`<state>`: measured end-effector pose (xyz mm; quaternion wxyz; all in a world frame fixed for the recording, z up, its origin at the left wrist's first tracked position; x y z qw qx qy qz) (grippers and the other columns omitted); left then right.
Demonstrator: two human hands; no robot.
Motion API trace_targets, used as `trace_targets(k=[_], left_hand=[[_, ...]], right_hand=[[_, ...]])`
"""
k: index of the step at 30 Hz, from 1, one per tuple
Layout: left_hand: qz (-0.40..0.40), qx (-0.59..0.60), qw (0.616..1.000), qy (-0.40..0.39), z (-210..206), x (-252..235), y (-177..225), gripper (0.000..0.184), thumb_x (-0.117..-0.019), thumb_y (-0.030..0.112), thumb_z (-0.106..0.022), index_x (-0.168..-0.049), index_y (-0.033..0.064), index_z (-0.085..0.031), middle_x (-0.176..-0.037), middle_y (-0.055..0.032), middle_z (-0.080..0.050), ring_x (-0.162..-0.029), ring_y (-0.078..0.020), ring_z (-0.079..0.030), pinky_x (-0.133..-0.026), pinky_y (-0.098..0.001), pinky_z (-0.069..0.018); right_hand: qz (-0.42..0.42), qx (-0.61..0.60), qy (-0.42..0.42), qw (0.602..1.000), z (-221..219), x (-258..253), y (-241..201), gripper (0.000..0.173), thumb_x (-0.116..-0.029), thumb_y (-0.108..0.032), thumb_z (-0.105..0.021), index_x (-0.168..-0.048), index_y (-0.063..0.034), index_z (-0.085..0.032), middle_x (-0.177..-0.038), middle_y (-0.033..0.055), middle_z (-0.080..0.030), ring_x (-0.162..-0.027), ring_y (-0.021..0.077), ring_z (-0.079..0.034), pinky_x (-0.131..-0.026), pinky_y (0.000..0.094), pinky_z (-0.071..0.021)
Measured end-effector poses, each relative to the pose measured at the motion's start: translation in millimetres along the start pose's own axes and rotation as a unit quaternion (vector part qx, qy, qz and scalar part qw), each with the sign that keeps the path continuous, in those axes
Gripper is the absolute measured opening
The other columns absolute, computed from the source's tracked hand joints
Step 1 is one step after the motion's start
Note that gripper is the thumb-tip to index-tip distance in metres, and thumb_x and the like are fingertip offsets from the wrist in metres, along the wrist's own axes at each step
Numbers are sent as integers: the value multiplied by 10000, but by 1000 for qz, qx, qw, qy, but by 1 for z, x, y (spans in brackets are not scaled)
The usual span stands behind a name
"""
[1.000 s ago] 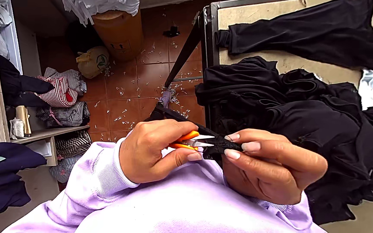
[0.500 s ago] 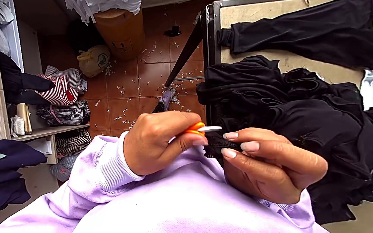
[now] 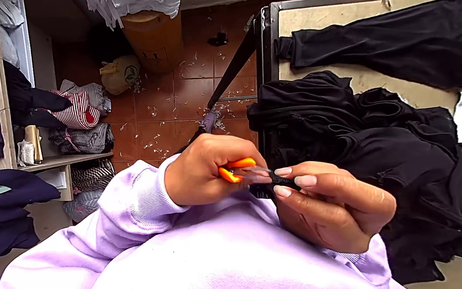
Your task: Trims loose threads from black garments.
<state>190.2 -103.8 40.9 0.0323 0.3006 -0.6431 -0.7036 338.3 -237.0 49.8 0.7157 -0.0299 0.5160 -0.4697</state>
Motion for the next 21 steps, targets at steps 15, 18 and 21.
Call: trace_targets(k=[15,18,21], left_hand=[[58,-280,956,-67,25,24,30,402,-1051,323,-535,-1128,-35,-700,-894,-38,-697,-805,-57,-646,-694,-226,-558],[36,-303,949,-81,13,25,29,387,-1065,299,-501,-1125,-20,-712,-834,-45,-682,-751,-107,-649,-616,-262,-525],[38,-340,937,-76,12,25,27,388,-1071,292,-482,-1144,-11,-713,-868,-57,-708,-771,-126,-675,-611,-282,-533]], right_hand=[[-32,38,20,999,-6,4,5,116,-913,30,-672,-955,-60,-613,-1123,46,-590,-1027,137,-646,-925,309,-593],[-36,41,21,998,-6,2,4,117,-911,32,-673,-955,-58,-612,-1114,43,-590,-1020,135,-644,-922,308,-592],[-36,41,22,998,-6,2,2,112,-912,33,-674,-950,-55,-615,-1118,38,-588,-1037,129,-643,-931,308,-595]])
Point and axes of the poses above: each hand's wrist, its own x-axis away from the middle knuckle, its own z-axis out of the back of the hand, y = z × x, the point moved 3 cm from there along -x, towards the middle knuckle
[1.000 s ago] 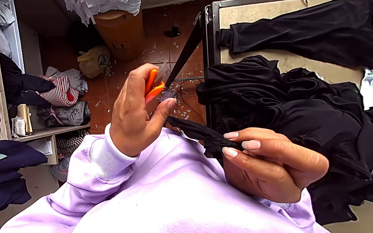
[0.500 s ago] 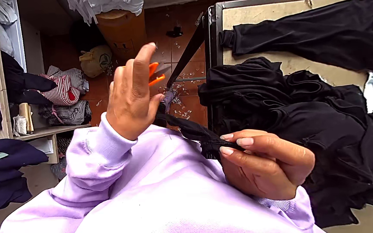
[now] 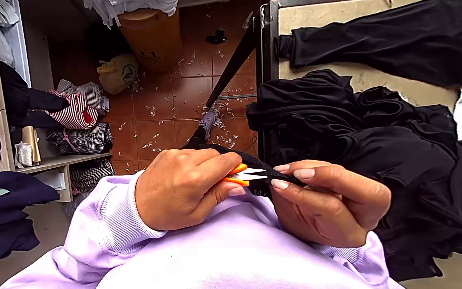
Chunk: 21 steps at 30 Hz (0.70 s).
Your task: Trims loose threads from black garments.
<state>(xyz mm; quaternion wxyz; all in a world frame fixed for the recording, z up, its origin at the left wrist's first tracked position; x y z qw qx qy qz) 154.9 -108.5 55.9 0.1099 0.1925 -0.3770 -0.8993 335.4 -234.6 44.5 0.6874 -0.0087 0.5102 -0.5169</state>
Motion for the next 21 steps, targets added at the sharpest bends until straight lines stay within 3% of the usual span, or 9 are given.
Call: trace_targets(k=[7,9,12,15,18,21], left_hand=[[-13,7,1000,10,-6,-6,-2,363,-1076,267,-482,-1125,-3,-719,-845,-58,-702,-749,-129,-668,-599,-285,-520],[-14,42,998,49,-7,-8,-6,345,-1075,242,-500,-1101,-24,-718,-882,-78,-724,-787,-109,-679,-665,-267,-545],[22,150,978,144,-11,-8,-16,390,-1037,262,-596,-1160,-105,-636,-972,-106,-678,-860,-64,-622,-772,-211,-543],[39,219,964,147,-23,-10,-16,465,-895,319,-778,-1086,-38,-549,-906,-56,-594,-792,-54,-543,-670,-184,-464],[41,207,969,125,-39,-15,-12,237,-840,87,-770,-954,-34,-601,-901,-131,-686,-781,-114,-647,-664,-234,-549],[80,303,940,136,-41,-16,-17,109,-873,-51,-618,-961,-25,-558,-859,-89,-673,-732,-54,-621,-636,-177,-512]], right_hand=[[15,-6,-13,1000,0,0,-2,109,-907,46,-671,-936,-40,-611,-1122,57,-583,-1054,152,-645,-945,339,-596],[11,-3,-14,1000,-1,1,-2,108,-910,36,-675,-941,-44,-611,-1148,54,-583,-1063,141,-641,-945,320,-591],[-34,17,-2,999,-3,1,0,94,-916,-17,-679,-957,-82,-625,-1182,26,-605,-1078,104,-634,-944,250,-573],[-116,-13,14,993,-8,2,6,117,-943,-64,-694,-1003,-85,-596,-1071,24,-711,-1012,105,-691,-871,245,-583],[-193,-51,5,980,-13,-1,5,171,-980,-105,-678,-1096,-126,-554,-991,-59,-710,-930,2,-685,-844,166,-575],[-262,-177,-8,949,-12,-4,9,194,-1010,-85,-626,-1145,-187,-532,-1025,-130,-672,-943,-22,-668,-856,159,-572]])
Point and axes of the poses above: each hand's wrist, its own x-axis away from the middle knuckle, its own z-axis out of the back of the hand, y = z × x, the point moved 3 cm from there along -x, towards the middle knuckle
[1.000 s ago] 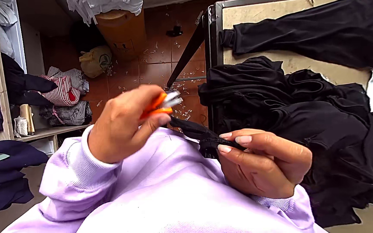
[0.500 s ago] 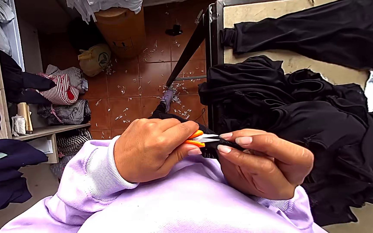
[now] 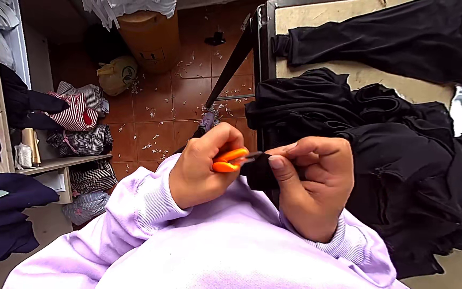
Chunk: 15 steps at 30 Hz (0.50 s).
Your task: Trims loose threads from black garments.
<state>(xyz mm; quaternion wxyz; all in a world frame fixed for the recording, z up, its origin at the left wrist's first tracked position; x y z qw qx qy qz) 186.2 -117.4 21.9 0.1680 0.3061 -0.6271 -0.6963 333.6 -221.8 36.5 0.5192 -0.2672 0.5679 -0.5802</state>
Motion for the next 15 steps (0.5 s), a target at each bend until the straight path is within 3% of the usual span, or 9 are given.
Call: trace_targets(k=[3,5,7,11,15], left_hand=[[74,165,983,8,7,-1,0,156,-913,-67,-549,-1020,38,-506,-845,-8,-642,-618,9,-536,-520,-133,-427],[102,225,969,8,9,0,-1,154,-933,-57,-529,-1029,64,-522,-829,8,-638,-580,10,-511,-493,-137,-405],[100,243,965,2,10,1,0,144,-933,-57,-533,-1028,48,-561,-798,20,-608,-581,4,-504,-503,-144,-415],[76,216,973,-5,9,2,5,156,-919,-73,-541,-1033,28,-575,-803,24,-601,-605,6,-525,-526,-143,-450],[56,220,974,-18,8,3,8,155,-924,-67,-554,-1043,31,-554,-841,8,-611,-635,-1,-533,-545,-142,-449]], right_hand=[[-69,-167,-30,983,2,-1,5,197,-1003,-32,-601,-1127,-185,-598,-985,-96,-695,-880,10,-682,-808,185,-587],[-83,-214,-69,971,2,0,5,179,-1005,-47,-606,-1140,-159,-643,-1005,-76,-691,-899,14,-670,-815,187,-578],[-75,-226,-102,966,1,0,1,241,-968,-82,-688,-1196,-147,-644,-1071,-71,-697,-931,13,-673,-829,177,-581],[-31,-122,-118,985,1,0,-5,410,-869,-109,-804,-1246,-126,-644,-1112,-81,-682,-920,0,-640,-812,165,-563],[27,-23,-82,996,3,1,-5,242,-880,-38,-769,-1110,-58,-695,-1086,-20,-702,-975,48,-668,-865,216,-585]])
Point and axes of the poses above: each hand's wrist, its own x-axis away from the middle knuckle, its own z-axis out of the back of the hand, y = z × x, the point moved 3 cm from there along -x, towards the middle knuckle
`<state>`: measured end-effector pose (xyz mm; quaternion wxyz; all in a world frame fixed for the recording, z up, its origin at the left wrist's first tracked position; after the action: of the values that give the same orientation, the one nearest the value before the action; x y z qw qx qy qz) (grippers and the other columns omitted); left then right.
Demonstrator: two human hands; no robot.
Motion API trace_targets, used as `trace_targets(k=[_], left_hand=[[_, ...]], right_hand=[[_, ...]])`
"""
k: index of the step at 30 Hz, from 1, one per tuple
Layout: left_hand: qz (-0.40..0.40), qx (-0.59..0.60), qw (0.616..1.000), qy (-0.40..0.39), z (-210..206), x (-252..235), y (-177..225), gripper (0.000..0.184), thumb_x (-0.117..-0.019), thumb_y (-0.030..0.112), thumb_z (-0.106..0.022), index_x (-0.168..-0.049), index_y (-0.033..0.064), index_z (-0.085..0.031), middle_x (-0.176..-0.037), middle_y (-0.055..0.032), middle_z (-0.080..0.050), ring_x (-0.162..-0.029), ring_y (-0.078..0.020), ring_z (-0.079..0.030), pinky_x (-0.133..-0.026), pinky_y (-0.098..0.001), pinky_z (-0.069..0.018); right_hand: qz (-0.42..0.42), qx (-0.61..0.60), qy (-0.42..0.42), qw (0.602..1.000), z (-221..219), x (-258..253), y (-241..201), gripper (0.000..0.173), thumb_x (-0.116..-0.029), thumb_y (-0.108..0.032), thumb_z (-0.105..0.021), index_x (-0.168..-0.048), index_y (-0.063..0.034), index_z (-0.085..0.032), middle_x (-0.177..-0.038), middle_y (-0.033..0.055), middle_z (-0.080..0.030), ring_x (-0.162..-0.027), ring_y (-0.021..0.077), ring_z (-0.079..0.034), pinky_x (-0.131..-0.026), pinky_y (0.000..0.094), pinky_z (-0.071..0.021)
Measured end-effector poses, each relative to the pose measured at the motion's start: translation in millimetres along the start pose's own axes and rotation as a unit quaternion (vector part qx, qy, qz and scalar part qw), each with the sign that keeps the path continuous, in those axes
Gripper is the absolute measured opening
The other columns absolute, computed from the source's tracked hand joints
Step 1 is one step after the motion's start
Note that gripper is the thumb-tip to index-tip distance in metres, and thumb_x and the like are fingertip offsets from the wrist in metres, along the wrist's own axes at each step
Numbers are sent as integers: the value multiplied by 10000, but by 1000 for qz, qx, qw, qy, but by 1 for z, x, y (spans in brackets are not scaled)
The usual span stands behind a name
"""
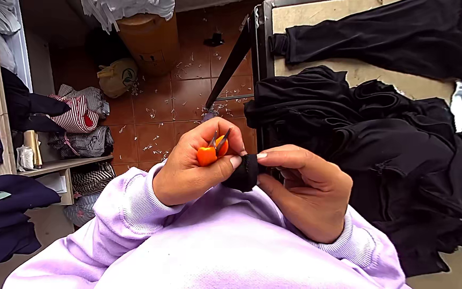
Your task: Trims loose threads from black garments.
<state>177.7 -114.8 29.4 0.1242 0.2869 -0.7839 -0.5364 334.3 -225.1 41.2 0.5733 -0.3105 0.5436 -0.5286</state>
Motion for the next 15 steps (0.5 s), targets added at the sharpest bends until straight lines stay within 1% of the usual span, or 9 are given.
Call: trace_targets(k=[2,3,5,8,12,15], left_hand=[[-14,-8,1000,-12,-1,1,1,140,-924,-63,-559,-1033,26,-560,-842,5,-614,-643,7,-527,-552,-136,-441],[-21,-17,1000,-15,0,1,1,132,-923,-61,-560,-1022,26,-561,-844,5,-614,-648,11,-525,-556,-134,-438],[-42,-44,998,-20,2,2,1,100,-917,-51,-564,-988,19,-563,-853,-7,-618,-687,13,-530,-593,-134,-438],[-75,-103,991,-28,4,3,2,67,-893,-50,-559,-945,-9,-566,-869,-38,-627,-788,-2,-566,-695,-145,-466],[-100,-150,983,-40,5,3,5,58,-872,-59,-560,-925,-35,-568,-865,-75,-631,-820,-38,-599,-751,-178,-506],[-117,-175,976,-53,7,3,7,47,-867,-59,-571,-913,-49,-569,-859,-100,-632,-830,-69,-618,-785,-212,-531]], right_hand=[[13,8,23,1000,1,0,-1,117,-922,-20,-724,-1035,-50,-713,-1033,3,-715,-968,70,-689,-866,227,-597],[12,7,32,999,2,0,-1,92,-941,-28,-706,-1027,-58,-722,-1030,-1,-723,-972,65,-693,-872,220,-594],[3,-3,40,999,3,1,-1,92,-966,-52,-684,-1040,-83,-729,-1049,-31,-738,-990,48,-697,-877,201,-588],[-28,-34,29,999,3,2,-1,87,-997,-92,-652,-1065,-120,-699,-1061,-80,-732,-991,22,-695,-869,184,-587],[-80,-115,-1,990,2,2,-1,107,-1009,-98,-630,-1090,-119,-697,-1053,-71,-732,-956,25,-697,-859,193,-592],[-101,-142,-15,985,2,2,0,101,-1006,-106,-630,-1079,-114,-700,-1011,-71,-726,-911,13,-685,-828,178,-584]])
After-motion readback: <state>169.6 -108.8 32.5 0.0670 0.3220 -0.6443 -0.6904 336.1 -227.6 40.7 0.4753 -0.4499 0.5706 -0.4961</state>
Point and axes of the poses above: each hand's wrist, its own x-axis away from the middle knuckle, its own z-axis out of the back of the hand, y = z × x, the point moved 3 cm from there along -x, towards the middle knuckle
